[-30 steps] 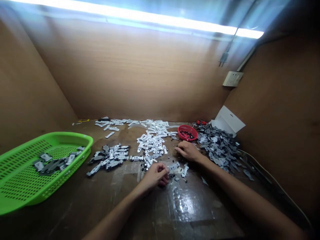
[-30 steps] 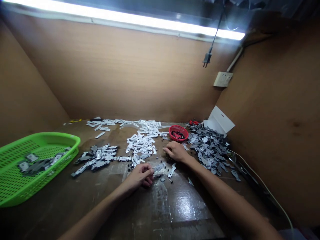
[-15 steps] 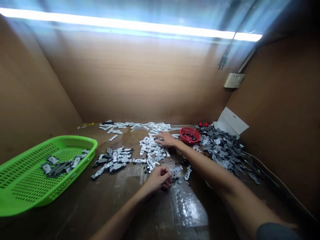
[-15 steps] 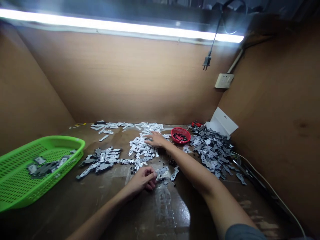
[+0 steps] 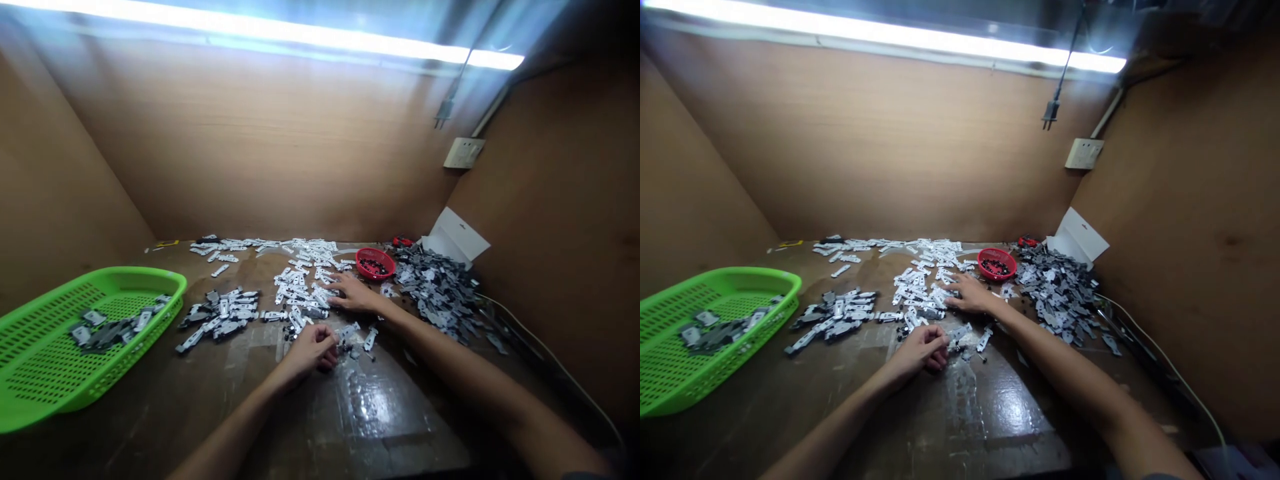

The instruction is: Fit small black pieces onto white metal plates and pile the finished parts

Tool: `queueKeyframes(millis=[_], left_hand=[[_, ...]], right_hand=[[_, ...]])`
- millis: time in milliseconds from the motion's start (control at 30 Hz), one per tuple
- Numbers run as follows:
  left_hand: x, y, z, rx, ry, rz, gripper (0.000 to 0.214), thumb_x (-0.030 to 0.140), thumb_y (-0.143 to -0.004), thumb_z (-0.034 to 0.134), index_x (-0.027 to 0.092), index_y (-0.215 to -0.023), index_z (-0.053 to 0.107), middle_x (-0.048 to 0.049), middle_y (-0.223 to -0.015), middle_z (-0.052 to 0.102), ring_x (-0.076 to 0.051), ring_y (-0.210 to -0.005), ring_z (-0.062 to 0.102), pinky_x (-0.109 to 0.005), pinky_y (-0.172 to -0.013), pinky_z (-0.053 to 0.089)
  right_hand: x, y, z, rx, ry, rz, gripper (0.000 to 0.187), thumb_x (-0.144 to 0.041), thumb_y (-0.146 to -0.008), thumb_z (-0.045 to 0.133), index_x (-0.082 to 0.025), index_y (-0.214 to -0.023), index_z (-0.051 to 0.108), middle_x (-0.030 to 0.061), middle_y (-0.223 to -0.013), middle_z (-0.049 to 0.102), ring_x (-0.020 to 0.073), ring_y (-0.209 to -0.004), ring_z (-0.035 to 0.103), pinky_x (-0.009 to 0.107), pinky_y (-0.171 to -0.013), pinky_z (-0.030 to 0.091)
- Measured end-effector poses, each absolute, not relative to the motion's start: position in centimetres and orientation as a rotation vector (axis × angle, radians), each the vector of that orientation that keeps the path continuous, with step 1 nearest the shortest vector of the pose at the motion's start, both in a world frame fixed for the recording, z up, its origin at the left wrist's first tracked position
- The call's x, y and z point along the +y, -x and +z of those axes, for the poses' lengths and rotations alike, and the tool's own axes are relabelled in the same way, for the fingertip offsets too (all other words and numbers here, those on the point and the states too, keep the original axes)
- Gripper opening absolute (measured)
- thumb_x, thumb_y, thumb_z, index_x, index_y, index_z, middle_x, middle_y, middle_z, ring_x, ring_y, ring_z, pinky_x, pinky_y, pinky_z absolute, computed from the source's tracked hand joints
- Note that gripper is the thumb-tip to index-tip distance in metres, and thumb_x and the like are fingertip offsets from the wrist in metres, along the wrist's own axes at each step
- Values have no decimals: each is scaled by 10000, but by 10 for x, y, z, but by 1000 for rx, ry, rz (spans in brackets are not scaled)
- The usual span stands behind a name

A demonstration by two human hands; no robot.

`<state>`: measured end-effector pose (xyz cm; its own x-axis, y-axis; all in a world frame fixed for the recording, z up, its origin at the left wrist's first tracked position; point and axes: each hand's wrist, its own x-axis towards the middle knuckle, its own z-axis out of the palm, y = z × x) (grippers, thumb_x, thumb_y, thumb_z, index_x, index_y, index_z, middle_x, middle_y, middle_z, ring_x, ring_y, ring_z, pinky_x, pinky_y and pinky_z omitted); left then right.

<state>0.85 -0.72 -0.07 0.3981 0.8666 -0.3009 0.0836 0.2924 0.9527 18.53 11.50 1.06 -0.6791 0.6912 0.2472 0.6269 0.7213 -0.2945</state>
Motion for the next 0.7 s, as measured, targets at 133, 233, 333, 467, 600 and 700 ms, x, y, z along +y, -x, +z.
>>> queueKeyframes(millis=[133, 233, 333, 467, 600, 700], left_hand=[[-8, -8, 2, 1051, -1159, 667, 347, 477, -677, 589, 146, -711, 491, -28, -627, 600, -117, -521, 595, -190, -464, 432], [-8, -6, -2, 1074, -1182, 642, 311, 445, -686, 576, 148, -710, 488, -25, -602, 593, -109, -473, 570, -181, -422, 414], [-9, -4, -6, 1097, -1220, 599, 262, 403, -699, 556, 148, -717, 497, -18, -572, 581, -98, -424, 538, -175, -387, 392], [-10, -3, -6, 1082, -1255, 581, 232, 382, -723, 522, 150, -722, 505, -10, -561, 571, -93, -412, 523, -182, -382, 398], [-11, -2, -5, 1064, -1252, 564, 196, 349, -721, 511, 154, -712, 493, -2, -552, 562, -90, -407, 517, -182, -382, 399], [-11, -3, -4, 1054, -1261, 549, 187, 341, -718, 507, 155, -713, 487, 3, -540, 553, -93, -409, 519, -182, -381, 398]], right_hand=[[93, -199, 13, -2366, 1078, 219, 265, -339, -786, 571, -235, -1020, 640, 82, -1080, 557, 210, -996, 494, 356, -858, 373], [75, -208, 10, -2379, 1111, 284, 151, -308, -777, 584, -218, -854, 678, 44, -817, 600, 172, -811, 532, 300, -742, 404], [61, -213, 6, -2415, 1127, 304, 134, -299, -763, 599, -216, -831, 680, 35, -775, 602, 170, -786, 530, 286, -710, 400], [59, -220, 8, -2399, 1149, 292, 162, -225, -807, 535, -207, -889, 673, 46, -831, 614, 167, -810, 528, 290, -731, 398], [60, -236, 15, -2473, 1169, 299, 180, -197, -809, 522, -225, -902, 674, 45, -823, 604, 167, -816, 524, 286, -736, 400], [54, -242, 15, -2533, 1158, 293, 169, -271, -802, 548, -238, -913, 672, 45, -833, 590, 173, -828, 518, 290, -744, 401]])
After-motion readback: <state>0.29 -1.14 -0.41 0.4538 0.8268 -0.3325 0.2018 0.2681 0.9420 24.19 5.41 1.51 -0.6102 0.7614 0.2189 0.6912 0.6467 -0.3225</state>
